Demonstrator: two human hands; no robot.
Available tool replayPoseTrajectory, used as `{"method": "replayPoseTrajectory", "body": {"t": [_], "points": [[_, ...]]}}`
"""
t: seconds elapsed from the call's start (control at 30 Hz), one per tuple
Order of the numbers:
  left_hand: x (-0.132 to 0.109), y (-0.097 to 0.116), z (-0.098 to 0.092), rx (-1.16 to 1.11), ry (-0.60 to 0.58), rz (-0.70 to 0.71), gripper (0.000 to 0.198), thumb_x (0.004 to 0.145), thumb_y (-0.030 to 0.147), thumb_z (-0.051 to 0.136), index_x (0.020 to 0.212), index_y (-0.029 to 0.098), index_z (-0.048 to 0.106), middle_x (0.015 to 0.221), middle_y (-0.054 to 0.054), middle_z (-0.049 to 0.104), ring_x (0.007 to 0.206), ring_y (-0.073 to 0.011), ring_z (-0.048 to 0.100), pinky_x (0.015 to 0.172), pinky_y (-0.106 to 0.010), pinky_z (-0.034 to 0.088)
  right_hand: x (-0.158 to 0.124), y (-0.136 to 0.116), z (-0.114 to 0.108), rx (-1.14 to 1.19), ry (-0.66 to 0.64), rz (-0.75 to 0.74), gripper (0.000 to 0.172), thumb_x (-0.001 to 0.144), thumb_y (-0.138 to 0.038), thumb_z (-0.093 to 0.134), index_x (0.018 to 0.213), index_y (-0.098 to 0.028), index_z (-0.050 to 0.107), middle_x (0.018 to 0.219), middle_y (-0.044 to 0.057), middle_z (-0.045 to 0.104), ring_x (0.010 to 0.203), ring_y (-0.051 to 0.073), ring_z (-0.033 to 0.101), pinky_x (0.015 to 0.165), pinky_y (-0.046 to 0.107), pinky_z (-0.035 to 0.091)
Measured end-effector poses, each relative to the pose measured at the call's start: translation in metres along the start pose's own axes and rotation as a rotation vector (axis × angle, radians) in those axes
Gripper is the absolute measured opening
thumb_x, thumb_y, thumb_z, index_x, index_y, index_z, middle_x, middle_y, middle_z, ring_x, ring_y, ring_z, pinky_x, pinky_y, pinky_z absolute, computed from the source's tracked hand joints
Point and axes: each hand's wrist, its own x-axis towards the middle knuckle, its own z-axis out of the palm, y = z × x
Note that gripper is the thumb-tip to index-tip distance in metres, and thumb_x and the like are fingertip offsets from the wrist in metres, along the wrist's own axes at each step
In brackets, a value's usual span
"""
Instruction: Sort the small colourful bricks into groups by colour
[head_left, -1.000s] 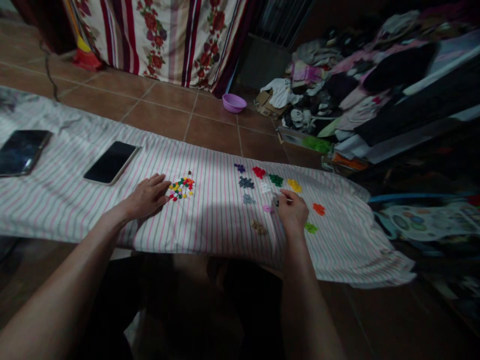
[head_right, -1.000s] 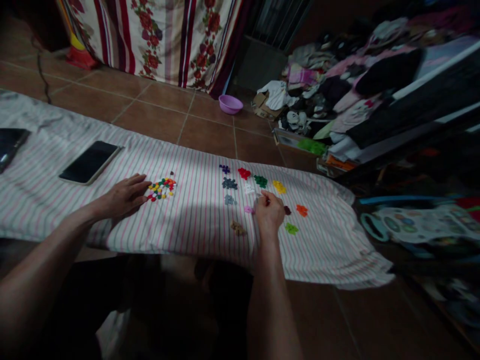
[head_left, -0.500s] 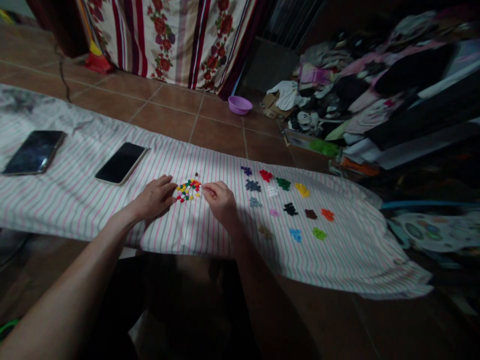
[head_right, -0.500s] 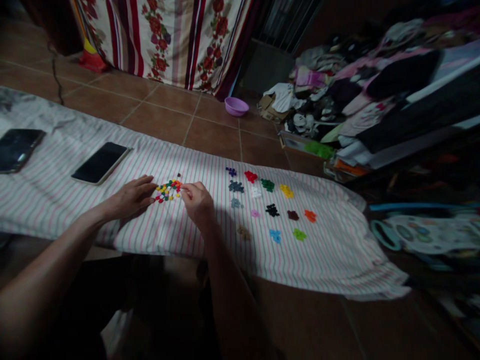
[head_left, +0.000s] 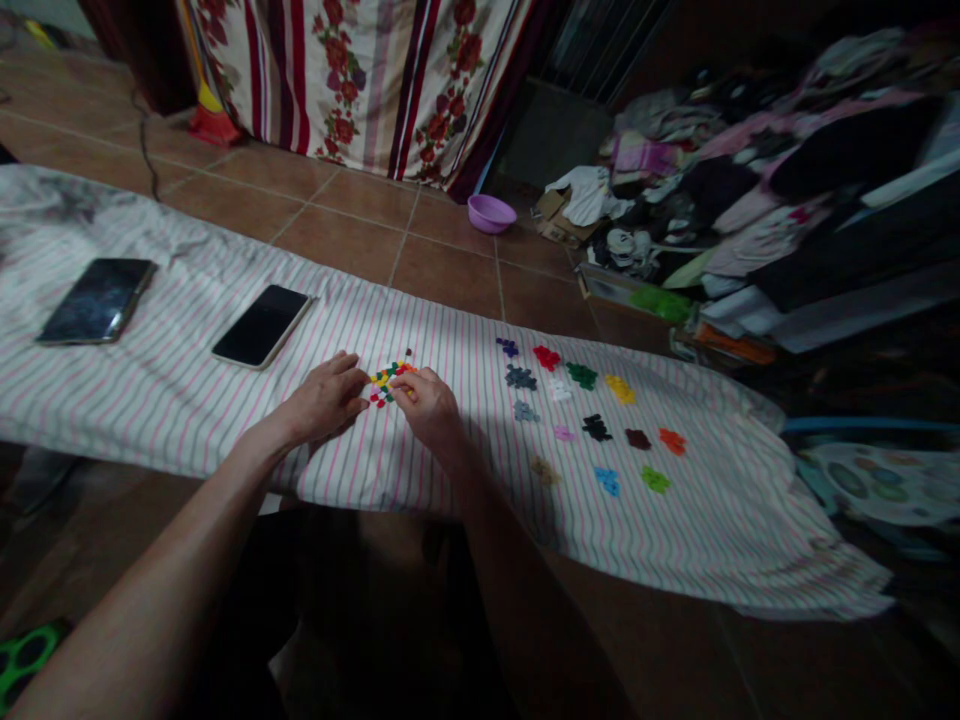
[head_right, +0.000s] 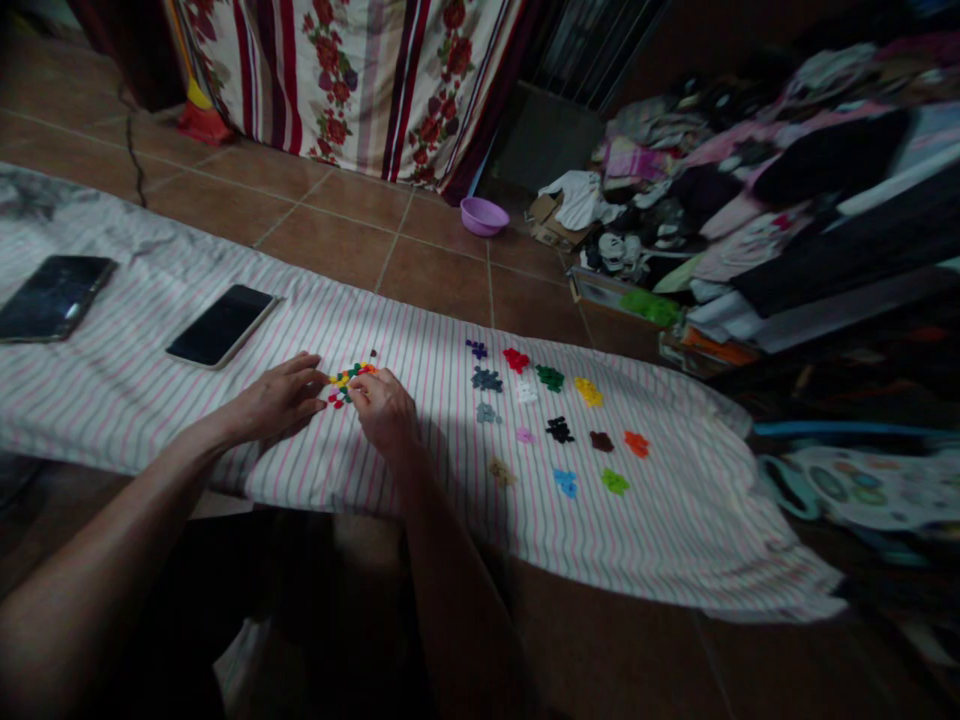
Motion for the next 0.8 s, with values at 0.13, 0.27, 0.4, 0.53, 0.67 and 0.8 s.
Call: {"method": "replayPoseTrajectory", "body": {"t": [0.13, 0.27, 0.4, 0.53, 0.67, 0.8], "points": [[0.000, 0.002, 0.000, 0.008, -0.018, 0.023, 0.032, 0.089, 0.033, 0.047, 0.113, 0.019, 0.064, 0.118, -0.012, 0.059, 0.118, -0.0274, 0.051, 0.101, -0.046, 0.044, 0.003, 0.004, 0.000, 0.004, 0.046, -0.008, 0.018, 0.090, -0.021, 0.054, 0.093, -0.022, 0.072, 0.090, 0.004, 0.064, 0.087, 0.017, 0.061, 0.082, 0.028, 0.047], [0.001, 0.006, -0.002, 0.034, -0.025, 0.032, 0.035, 0.090, 0.030, 0.041, 0.115, 0.018, 0.063, 0.114, -0.012, 0.059, 0.113, -0.0259, 0.052, 0.100, -0.044, 0.044, 0.007, 0.008, 0.000, -0.009, 0.094, 0.017, 0.027, 0.091, -0.018, 0.046, 0.097, -0.022, 0.072, 0.092, 0.005, 0.064, 0.089, 0.017, 0.061, 0.085, 0.028, 0.047], [0.004, 0.007, -0.001, 0.042, -0.011, 0.018, 0.034, 0.089, 0.030, 0.043, 0.113, 0.019, 0.064, 0.108, -0.011, 0.059, 0.109, -0.0254, 0.053, 0.096, -0.043, 0.047, 0.009, 0.008, 0.002, -0.051, 0.089, 0.044, 0.025, 0.090, -0.019, 0.050, 0.099, -0.023, 0.073, 0.093, 0.004, 0.062, 0.089, 0.017, 0.060, 0.084, 0.027, 0.047], [0.004, 0.005, 0.004, 0.042, 0.015, 0.016, 0.036, 0.088, 0.027, 0.042, 0.114, 0.017, 0.065, 0.109, -0.013, 0.059, 0.108, -0.0275, 0.053, 0.097, -0.047, 0.047, 0.011, 0.001, 0.005, -0.081, 0.052, 0.081, 0.021, 0.088, -0.020, 0.055, 0.099, -0.024, 0.073, 0.095, 0.003, 0.061, 0.089, 0.016, 0.060, 0.081, 0.025, 0.046], [0.003, 0.003, 0.006, 0.025, 0.025, 0.040, 0.038, 0.089, 0.024, 0.039, 0.115, 0.016, 0.065, 0.110, -0.014, 0.060, 0.108, -0.0267, 0.054, 0.100, -0.048, 0.045, 0.014, -0.006, 0.005, -0.117, 0.024, 0.153, 0.020, 0.088, -0.019, 0.056, 0.098, -0.024, 0.072, 0.094, 0.003, 0.061, 0.086, 0.015, 0.059, 0.078, 0.025, 0.045], [0.003, 0.002, 0.004, 0.005, 0.037, 0.047, 0.037, 0.090, 0.027, 0.039, 0.112, 0.016, 0.066, 0.114, -0.015, 0.059, 0.110, -0.0278, 0.054, 0.100, -0.048, 0.045, 0.016, -0.006, 0.005, -0.132, 0.019, 0.167, 0.016, 0.089, -0.020, 0.057, 0.094, -0.022, 0.072, 0.090, 0.004, 0.061, 0.086, 0.016, 0.059, 0.078, 0.026, 0.044]]}}
